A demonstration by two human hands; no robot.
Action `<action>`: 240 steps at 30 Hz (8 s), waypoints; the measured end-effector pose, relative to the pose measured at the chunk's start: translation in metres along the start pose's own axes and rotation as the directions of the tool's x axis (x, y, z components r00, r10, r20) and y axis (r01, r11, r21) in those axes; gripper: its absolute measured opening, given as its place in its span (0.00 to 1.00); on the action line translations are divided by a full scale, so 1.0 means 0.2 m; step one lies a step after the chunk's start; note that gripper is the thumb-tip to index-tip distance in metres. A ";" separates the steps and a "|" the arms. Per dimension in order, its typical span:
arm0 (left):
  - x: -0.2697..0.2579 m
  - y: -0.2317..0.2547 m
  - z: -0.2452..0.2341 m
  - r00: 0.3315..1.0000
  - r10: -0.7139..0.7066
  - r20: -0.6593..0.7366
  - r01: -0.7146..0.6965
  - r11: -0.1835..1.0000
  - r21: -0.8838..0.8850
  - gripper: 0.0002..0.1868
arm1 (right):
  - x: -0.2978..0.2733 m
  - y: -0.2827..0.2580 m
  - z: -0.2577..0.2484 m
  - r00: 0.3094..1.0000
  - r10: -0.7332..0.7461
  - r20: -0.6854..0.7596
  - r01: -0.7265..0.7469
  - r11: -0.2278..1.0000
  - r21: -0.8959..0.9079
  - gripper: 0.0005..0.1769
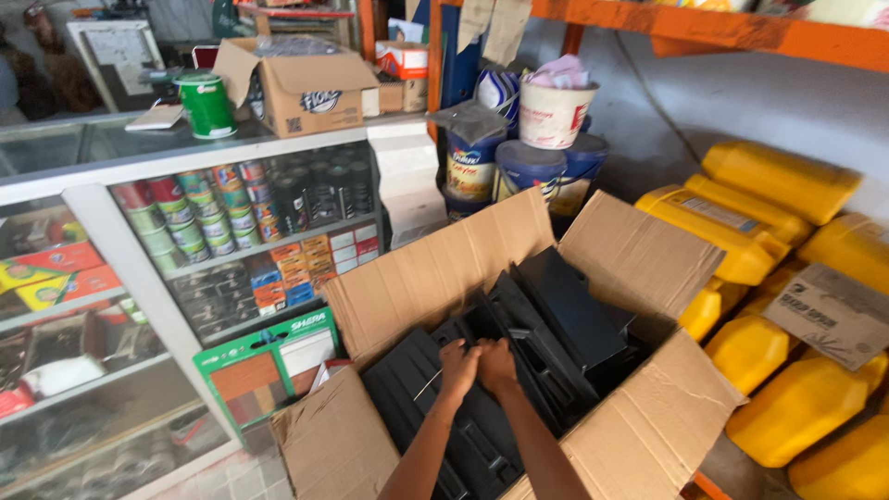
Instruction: The person removes a black plastic part from a cardboard box and wipes it with a cloth on a wooden table. The person repeatedly turns the part over to clean different sides and edges, then places it back on the table.
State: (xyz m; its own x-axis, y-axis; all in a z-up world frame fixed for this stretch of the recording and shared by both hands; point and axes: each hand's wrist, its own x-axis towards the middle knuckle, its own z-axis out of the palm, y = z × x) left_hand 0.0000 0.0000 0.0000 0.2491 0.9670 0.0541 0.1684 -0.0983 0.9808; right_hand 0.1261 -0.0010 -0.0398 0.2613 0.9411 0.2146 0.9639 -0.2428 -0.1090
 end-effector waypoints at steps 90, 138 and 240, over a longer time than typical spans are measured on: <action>-2.72 0.00 0.36 0.031 0.434 0.900 -0.552 0.758 -0.347 0.49 | -4.00 0.70 -0.59 0.064 0.845 -0.531 -0.965 0.188 0.183 0.23; -2.64 0.02 0.46 -0.307 0.232 0.923 -0.770 0.510 -0.384 0.45 | -3.80 -0.04 -0.54 0.801 0.319 -0.507 -0.343 0.938 0.049 0.12; -2.65 0.08 0.43 -0.276 0.125 0.953 -0.825 0.478 -0.302 0.49 | -3.72 0.31 -0.64 0.783 0.609 -0.127 -0.620 0.749 -0.235 0.33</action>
State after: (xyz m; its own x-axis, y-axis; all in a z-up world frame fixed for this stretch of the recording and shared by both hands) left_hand -0.0473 -0.5348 -0.0282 0.8611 -0.5035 -0.0706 -0.4130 -0.7737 0.4804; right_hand -0.0032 -0.7471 -0.0820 0.7978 0.5595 0.2248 0.5716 -0.8205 0.0137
